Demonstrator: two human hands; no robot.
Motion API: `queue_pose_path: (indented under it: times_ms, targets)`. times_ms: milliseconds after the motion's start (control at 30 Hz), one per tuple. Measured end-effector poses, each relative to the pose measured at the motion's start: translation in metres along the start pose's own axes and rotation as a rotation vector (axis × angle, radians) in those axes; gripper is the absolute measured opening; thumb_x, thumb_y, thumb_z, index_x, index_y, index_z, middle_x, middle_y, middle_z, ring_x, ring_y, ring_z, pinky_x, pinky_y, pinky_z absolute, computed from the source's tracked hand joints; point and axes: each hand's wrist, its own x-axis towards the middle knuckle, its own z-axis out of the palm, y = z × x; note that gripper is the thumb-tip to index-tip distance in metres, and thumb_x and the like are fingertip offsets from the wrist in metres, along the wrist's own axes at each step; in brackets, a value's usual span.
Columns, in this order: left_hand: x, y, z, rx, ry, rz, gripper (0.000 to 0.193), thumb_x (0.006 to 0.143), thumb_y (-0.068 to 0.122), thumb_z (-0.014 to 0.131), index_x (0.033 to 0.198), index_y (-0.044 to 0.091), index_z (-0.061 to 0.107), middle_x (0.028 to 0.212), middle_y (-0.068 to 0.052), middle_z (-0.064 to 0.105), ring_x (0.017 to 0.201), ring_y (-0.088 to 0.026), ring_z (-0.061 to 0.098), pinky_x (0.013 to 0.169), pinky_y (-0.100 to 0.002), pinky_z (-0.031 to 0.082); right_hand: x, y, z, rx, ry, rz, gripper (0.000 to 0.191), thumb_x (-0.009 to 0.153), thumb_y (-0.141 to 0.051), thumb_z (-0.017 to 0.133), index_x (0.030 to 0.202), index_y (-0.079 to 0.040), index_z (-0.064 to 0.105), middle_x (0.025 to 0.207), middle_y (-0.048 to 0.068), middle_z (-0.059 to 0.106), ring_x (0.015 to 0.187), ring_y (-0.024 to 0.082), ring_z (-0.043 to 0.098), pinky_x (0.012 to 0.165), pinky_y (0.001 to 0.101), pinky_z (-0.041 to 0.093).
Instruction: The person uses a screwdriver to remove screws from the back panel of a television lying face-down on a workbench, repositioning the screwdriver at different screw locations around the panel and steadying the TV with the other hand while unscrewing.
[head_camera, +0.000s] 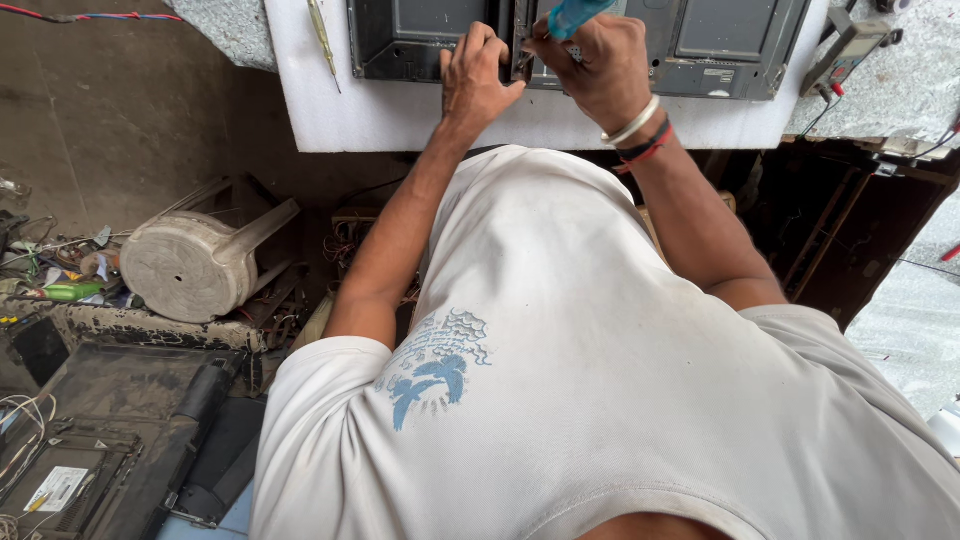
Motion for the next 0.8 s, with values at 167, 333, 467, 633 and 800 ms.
queue_pose_path:
  times_ms: [167,333,467,633,800]
  targets:
    - [-0.003,-0.003,0.003,-0.037,0.01,-0.003,0.042,0.067,0.028,0.096,0.094,0.012,0.069,0.109,-0.002,0.053,0.107,-0.021,0.057,0.084,-0.044,0.037,0.001,0.007,-0.006,0.171,-0.03,-0.144,0.02,0.101,0.007,0.069,0.119,0.001,0.065,0.112,0.011,0.074,0.101,0.026,0.076,0.087,0.0338,0.062]
    - [-0.005,-0.003,0.006,-0.033,0.028,0.001,0.042,0.068,0.027,0.096,0.095,0.011,0.068,0.11,-0.002,0.053,0.108,-0.021,0.057,0.084,-0.045,0.037,0.001,0.009,-0.008,-0.071,-0.105,-0.081,0.017,0.103,-0.001,0.084,0.114,-0.006,0.072,0.098,0.009,0.075,0.082,0.025,0.074,0.07,0.0357,0.058]
    - [-0.005,-0.003,0.005,-0.051,0.041,0.016,0.041,0.069,0.027,0.097,0.095,0.012,0.069,0.11,-0.002,0.054,0.108,-0.021,0.058,0.085,-0.045,0.037,0.005,0.006,-0.004,-0.06,0.015,-0.178,0.02,0.097,-0.006,0.082,0.111,-0.004,0.068,0.102,0.009,0.075,0.086,0.028,0.073,0.072,0.0373,0.058]
    - [-0.003,-0.003,0.006,-0.051,0.031,-0.005,0.041,0.068,0.027,0.097,0.093,0.012,0.069,0.11,-0.002,0.055,0.108,-0.021,0.058,0.085,-0.045,0.038,0.004,0.002,-0.012,0.214,-0.089,-0.209,0.023,0.104,0.007,0.055,0.125,0.0,0.062,0.117,0.012,0.071,0.107,0.027,0.074,0.094,0.0326,0.063]
    - [-0.004,-0.005,0.009,-0.046,0.05,0.018,0.041,0.068,0.027,0.097,0.094,0.012,0.07,0.11,-0.002,0.055,0.108,-0.021,0.058,0.086,-0.046,0.039,0.004,0.001,-0.005,0.02,-0.01,-0.093,0.016,0.104,-0.001,0.079,0.117,-0.003,0.07,0.104,0.012,0.077,0.091,0.027,0.076,0.078,0.0354,0.061]
